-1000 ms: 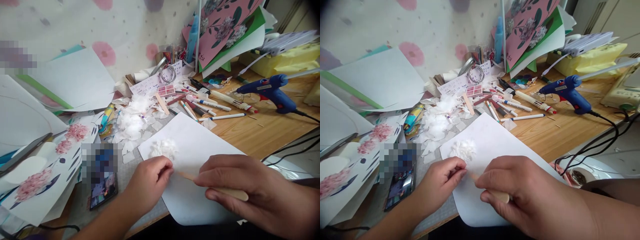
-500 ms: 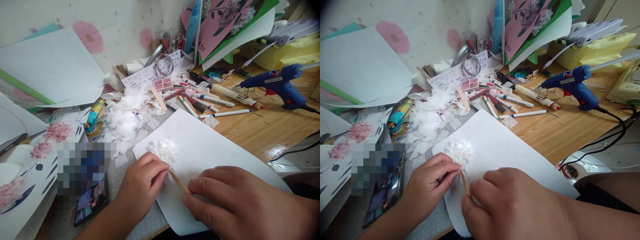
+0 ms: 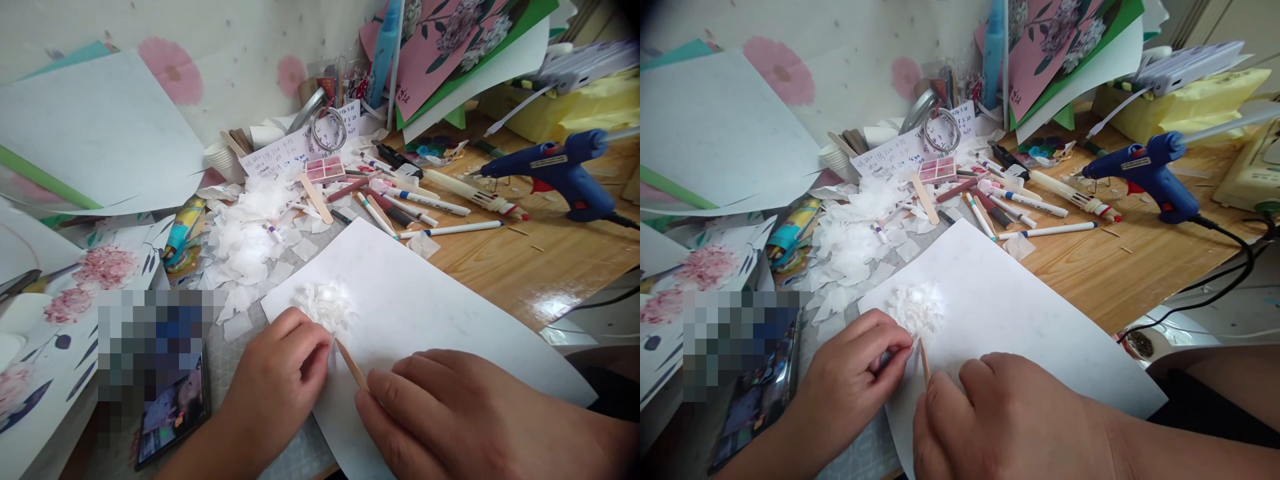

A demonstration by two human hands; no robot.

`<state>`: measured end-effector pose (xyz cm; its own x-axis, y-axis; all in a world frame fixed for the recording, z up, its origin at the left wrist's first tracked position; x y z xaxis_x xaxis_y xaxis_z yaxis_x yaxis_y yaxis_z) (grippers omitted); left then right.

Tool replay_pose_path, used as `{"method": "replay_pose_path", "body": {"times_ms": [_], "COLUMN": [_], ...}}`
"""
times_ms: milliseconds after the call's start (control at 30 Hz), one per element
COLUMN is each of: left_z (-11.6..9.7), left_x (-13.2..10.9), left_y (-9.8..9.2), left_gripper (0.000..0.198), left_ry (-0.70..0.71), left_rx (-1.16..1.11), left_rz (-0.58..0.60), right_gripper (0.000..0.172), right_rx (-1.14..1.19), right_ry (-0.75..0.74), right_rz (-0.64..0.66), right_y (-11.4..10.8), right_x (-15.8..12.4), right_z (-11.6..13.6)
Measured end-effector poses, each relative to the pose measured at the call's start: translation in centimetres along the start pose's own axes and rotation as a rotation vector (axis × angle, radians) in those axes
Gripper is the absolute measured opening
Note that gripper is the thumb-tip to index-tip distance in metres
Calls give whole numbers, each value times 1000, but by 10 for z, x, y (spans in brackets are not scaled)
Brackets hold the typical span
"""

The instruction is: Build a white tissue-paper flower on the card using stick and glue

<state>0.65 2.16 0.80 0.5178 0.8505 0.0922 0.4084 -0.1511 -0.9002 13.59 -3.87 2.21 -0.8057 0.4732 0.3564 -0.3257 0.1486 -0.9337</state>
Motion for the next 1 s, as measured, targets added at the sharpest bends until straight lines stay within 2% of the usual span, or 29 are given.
{"method": "replay_pose_path", "body": {"times_ms": [133, 300, 467, 567, 700, 833, 1000], "left_z": [1, 1, -2, -3, -2, 0, 1], "left_x": [0, -2, -1, -1, 0, 1, 0], "left_y": [-2, -1, 4, 7, 5, 3, 2], "left_gripper": [11, 23, 40, 35, 22, 17, 18], "left_ry": [-13, 12, 65, 100, 100, 65, 72], "left_rx": [8, 7, 54, 45, 13, 12, 14], "left_rz": [-37, -75, 6, 57, 33, 28, 9], "right_gripper": [9, 7, 5, 4, 5, 11, 28], "right_rx": [5, 2, 27, 21, 34, 76, 51], "right_ry": [-1, -1, 4, -7, 5, 72, 143], "right_rz": [28, 36, 67, 66, 68, 6, -204], "right_y": [1, 1, -1, -1, 1, -3, -23], "right_x": [3, 2, 8, 10, 7, -1, -12], "right_z": [2, 4, 2, 2, 3, 0, -8]}}
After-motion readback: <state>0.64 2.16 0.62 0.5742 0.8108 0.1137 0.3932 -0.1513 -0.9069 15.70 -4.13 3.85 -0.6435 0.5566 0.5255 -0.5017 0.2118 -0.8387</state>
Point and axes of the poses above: each hand's wrist, its own x-axis towards the middle knuckle, its own y-axis out of the palm, z = x × y, the point moved 6 cm from there along x, towards the middle knuckle, and after that the axes turned 1 degree about z, right-handed, at the moved point
